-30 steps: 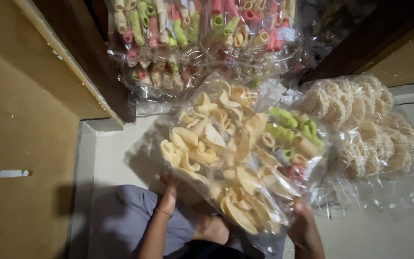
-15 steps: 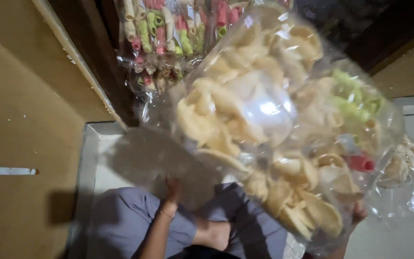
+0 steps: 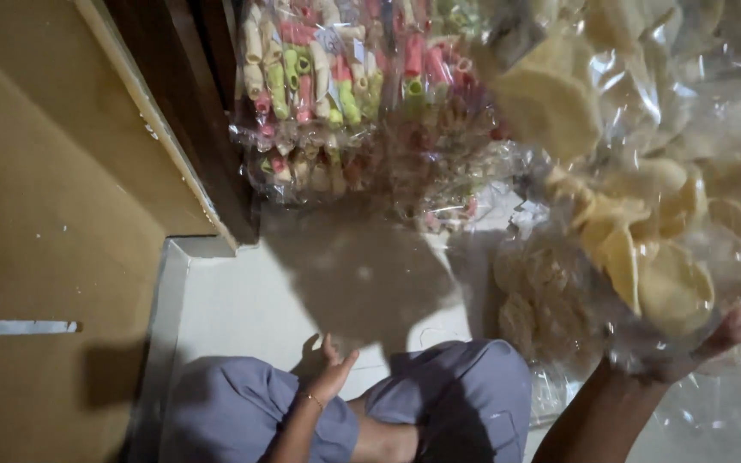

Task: The person is packing various types of crackers and snacks into clear plastic bags while sitting on the floor.

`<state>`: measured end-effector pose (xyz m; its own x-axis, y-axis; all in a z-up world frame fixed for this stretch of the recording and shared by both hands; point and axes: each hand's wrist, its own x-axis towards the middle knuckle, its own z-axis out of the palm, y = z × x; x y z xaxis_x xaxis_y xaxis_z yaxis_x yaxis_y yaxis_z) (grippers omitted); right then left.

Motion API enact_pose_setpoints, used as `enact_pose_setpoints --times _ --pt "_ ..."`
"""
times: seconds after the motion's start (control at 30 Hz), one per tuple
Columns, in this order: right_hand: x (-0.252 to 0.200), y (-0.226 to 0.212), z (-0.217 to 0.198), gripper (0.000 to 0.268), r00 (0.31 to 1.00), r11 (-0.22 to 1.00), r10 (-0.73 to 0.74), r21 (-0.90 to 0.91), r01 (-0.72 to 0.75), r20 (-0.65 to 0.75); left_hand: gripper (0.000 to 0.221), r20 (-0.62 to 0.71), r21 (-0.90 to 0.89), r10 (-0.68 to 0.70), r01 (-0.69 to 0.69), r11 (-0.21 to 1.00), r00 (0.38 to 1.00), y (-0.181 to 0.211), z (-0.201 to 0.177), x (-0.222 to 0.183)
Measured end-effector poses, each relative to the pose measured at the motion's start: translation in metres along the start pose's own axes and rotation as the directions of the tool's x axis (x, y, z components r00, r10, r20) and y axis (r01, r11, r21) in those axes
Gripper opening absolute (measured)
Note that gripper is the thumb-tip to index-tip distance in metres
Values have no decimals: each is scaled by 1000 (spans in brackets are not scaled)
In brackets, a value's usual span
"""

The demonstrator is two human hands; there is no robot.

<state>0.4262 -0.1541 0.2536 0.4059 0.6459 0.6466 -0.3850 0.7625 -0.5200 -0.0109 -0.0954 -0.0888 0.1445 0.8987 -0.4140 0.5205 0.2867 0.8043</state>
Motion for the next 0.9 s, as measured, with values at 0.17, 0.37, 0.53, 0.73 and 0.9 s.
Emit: enact_pose_setpoints --times 0.17,0.37,0.53,0.73,0.9 --pt "59 18 84 91 993 858 -13 -512 -47 -114 90 151 253 -107 66 965 983 -2 6 6" --pt "109 41 83 49 991 774 -131 -627 83 -31 102 151 618 -153 27 786 977 39 -8 -10" --pt "172 68 -9 55 969 693 -247 -696 188 16 116 360 816 -535 20 578 764 121 -39 -38" --pt "257 121 -76 120 939 648 -235 -760 -40 -251 51 -339 936 875 27 352 345 -20 49 7" --pt "284 158 -105 111 954 333 -300 -936 116 11 32 -49 988 991 155 29 122 -38 33 32"
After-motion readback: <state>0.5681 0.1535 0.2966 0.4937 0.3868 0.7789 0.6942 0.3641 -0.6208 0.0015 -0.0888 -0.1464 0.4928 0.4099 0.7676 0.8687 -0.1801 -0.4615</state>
